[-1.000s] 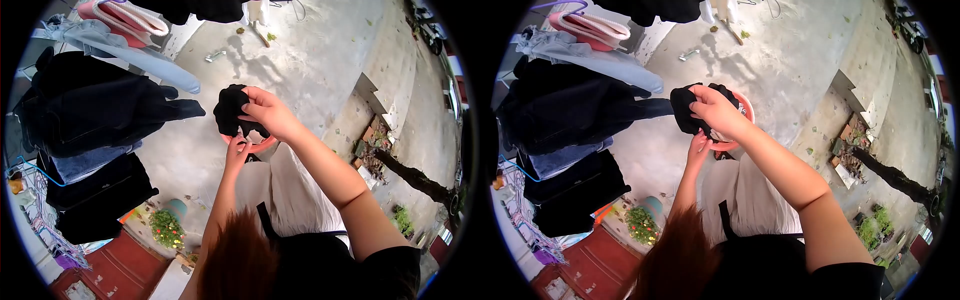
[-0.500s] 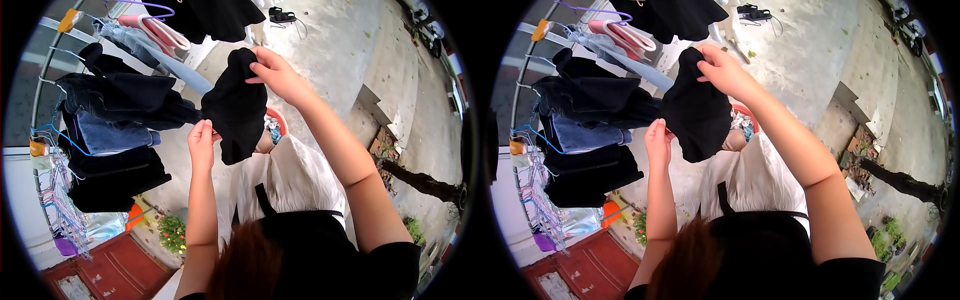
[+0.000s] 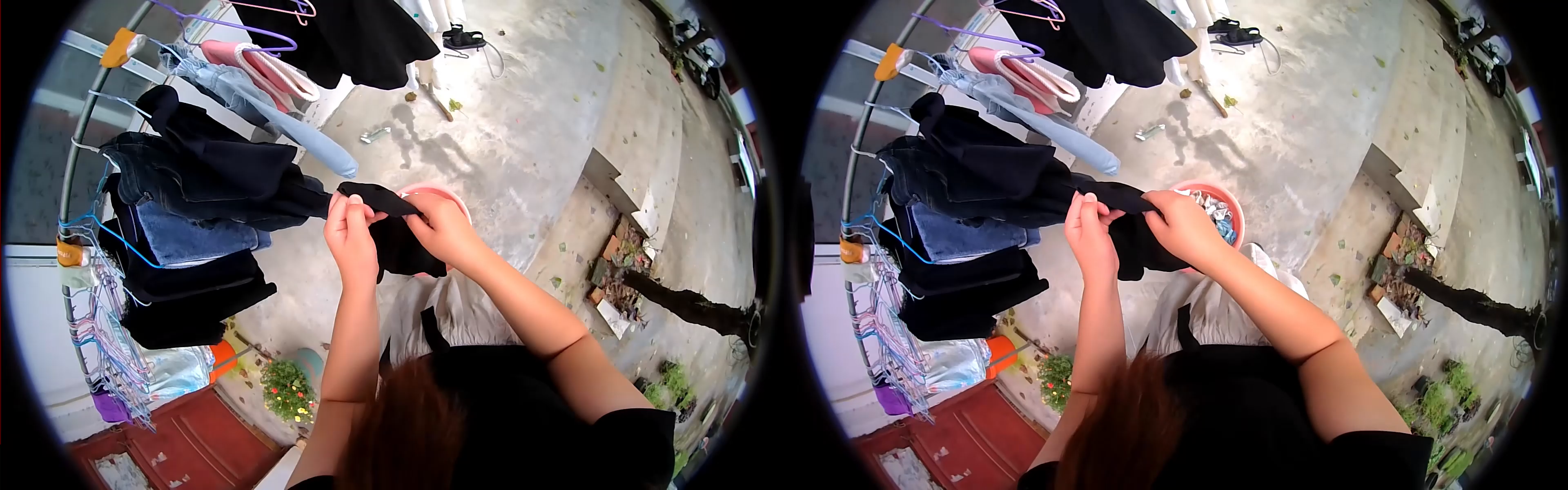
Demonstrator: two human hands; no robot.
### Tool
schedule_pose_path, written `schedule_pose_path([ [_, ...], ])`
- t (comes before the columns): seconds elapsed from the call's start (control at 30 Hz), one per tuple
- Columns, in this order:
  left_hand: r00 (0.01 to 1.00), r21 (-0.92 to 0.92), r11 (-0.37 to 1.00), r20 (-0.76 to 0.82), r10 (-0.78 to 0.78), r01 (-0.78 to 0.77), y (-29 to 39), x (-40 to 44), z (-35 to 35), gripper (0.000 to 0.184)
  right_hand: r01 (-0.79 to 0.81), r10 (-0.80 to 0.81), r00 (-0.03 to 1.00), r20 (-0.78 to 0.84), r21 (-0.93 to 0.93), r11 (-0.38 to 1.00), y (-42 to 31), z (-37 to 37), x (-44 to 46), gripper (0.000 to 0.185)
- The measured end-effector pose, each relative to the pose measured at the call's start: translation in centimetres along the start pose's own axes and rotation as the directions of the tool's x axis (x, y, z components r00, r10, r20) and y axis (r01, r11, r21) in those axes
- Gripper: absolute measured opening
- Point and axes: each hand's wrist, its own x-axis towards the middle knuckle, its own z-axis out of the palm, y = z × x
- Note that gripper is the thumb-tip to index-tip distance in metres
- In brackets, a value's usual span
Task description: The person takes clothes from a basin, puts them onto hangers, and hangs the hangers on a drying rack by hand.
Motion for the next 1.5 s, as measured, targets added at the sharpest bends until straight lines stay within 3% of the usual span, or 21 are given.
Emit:
schedule_pose_path([
  [0.07, 0.994, 0.186, 0.977, -0.011, 0.106, -0.102, 0.1, 1.0, -0.9, 0.03, 0.037, -0.04, 0.998, 0.049, 0.057, 0.998, -0.4, -0.9, 0.7, 0.02],
  [0.13, 0.999, 0.019, 0.999, -0.038, -0.024, 0.025, 0.3, 1.6, -1.1, 0.024, 0.139, -0.144, 0.988, 0.054, 0.085, 0.987, 0.0, -1.5, 1.4, 0.019],
  [0.3, 0.955, -0.414, 0.871, -0.016, -0.297, 0.264, 0.2, 2.6, -2.6, 0.023, -0.086, 0.054, 0.987, 0.155, 0.213, 0.973, -1.1, -2.8, 2.5, 0.018],
  [0.43, 0.972, -0.434, 0.88, -0.036, -0.232, 0.194, 2.2, 3.5, -4.3, 0.018, -0.099, 0.089, 0.991, 0.096, 0.106, 0.989, -2.3, -4.0, 3.9, 0.018],
  [0.57, 0.978, -0.105, 0.985, 0.177, -0.113, 0.133, 5.0, 3.4, -5.7, 0.022, 0.082, -0.047, 0.994, 0.102, -0.369, 0.926, -2.0, -5.4, 6.0, 0.026],
  [0.7, 0.987, 0.383, 0.911, 0.013, 0.159, -0.152, 5.5, 4.2, -7.7, 0.026, 0.18, -0.091, 0.983, 0.161, -0.727, 0.662, 2.0, -6.4, 7.9, 0.033],
  [0.73, 0.981, 0.483, 0.862, -0.027, 0.191, -0.154, 5.7, 4.1, -7.7, 0.025, 0.087, 0.033, 0.99, 0.139, -0.768, 0.635, 2.4, -6.6, 8.3, 0.035],
  [0.83, 0.947, 0.866, 0.489, -0.059, 0.316, -0.109, 5.9, 3.8, -7.3, 0.023, -0.131, 0.398, 0.903, 0.158, -0.783, 0.608, 1.9, -7.1, 10.0, 0.036],
  [0.87, 0.928, 0.933, 0.348, -0.041, 0.37, -0.097, 4.8, 4.1, -8.0, 0.024, -0.061, 0.335, 0.92, 0.203, -0.77, 0.635, 2.5, -7.4, 11.1, 0.033],
  [0.9, 0.946, 0.95, 0.311, -0.101, 0.307, 0.001, 4.0, 4.4, -8.8, 0.022, -0.165, 0.399, 0.895, 0.198, -0.684, 0.711, 1.2, -7.4, 11.9, 0.03],
  [0.97, 0.941, 0.976, 0.217, -0.087, 0.328, 0.014, 3.2, 4.0, -10.6, 0.021, -0.127, 0.265, 0.925, 0.271, -0.436, 0.891, -0.4, -7.4, 12.3, 0.033],
  [1.1, 0.877, 0.848, 0.529, -0.268, 0.398, 0.019, 9.8, -0.9, -9.6, 0.019, 0.001, -0.002, 0.999, 0.044, 0.037, 0.999, -7.8, -6.9, 7.4, 0.037],
  [1.17, 0.89, 0.791, 0.605, -0.339, 0.304, 0.094, 8.1, -1.5, -11.9, 0.016, 0.23, -0.227, 0.973, -0.045, 0.072, 0.971, -6.4, -5.7, 6.4, 0.04],
  [1.2, 0.919, 0.84, 0.521, -0.312, 0.242, 0.148, 6.0, -1.3, -13.1, 0.015, 0.326, -0.335, 0.941, -0.052, -0.134, 0.936, -3.2, -4.4, 7.0, 0.038],
  [1.23, 0.943, 0.883, 0.427, -0.288, 0.168, 0.194, 3.0, -0.9, -14.5, 0.013, 0.201, -0.204, 0.979, 0.024, -0.312, 0.928, -2.0, -2.8, 6.9, 0.037],
  [1.27, 0.953, 0.906, 0.337, -0.296, 0.07, 0.257, -0.8, -0.8, -16.7, 0.012, 0.18, -0.129, 0.973, 0.191, -0.281, 0.943, 6.1, -1.6, 8.4, 0.034],
  [1.3, 0.951, 0.91, 0.314, -0.302, 0.059, 0.269, -0.9, -2.0, -16.7, 0.012, -0.358, 0.39, 0.873, 0.294, -0.159, 0.92, 6.3, -1.3, 8.5, 0.033],
  [1.37, 0.949, 0.92, 0.284, -0.303, 0.085, 0.268, -0.5, -1.5, -16.2, 0.013, -0.26, 0.304, 0.9, 0.313, -0.175, 0.95, 6.1, -0.8, 8.6, 0.031],
  [1.43, 0.925, 0.838, 0.414, -0.381, -0.021, 0.354, -0.3, -2.0, -15.8, 0.01, 0.187, -0.067, 0.937, 0.342, -0.333, 0.924, 4.6, -0.3, 8.1, 0.032],
  [1.47, 0.898, 0.743, 0.529, -0.431, -0.089, 0.409, 0.1, -2.1, -16.2, 0.01, -0.047, 0.107, 0.935, 0.339, -0.18, 0.982, 2.9, -0.5, 8.1, 0.031],
  [1.5, 0.871, 0.635, 0.626, -0.464, -0.161, 0.454, 0.5, -1.9, -16.9, 0.01, -0.044, 0.091, 0.937, 0.337, -0.142, 0.989, 2.6, -0.4, 8.4, 0.03],
])
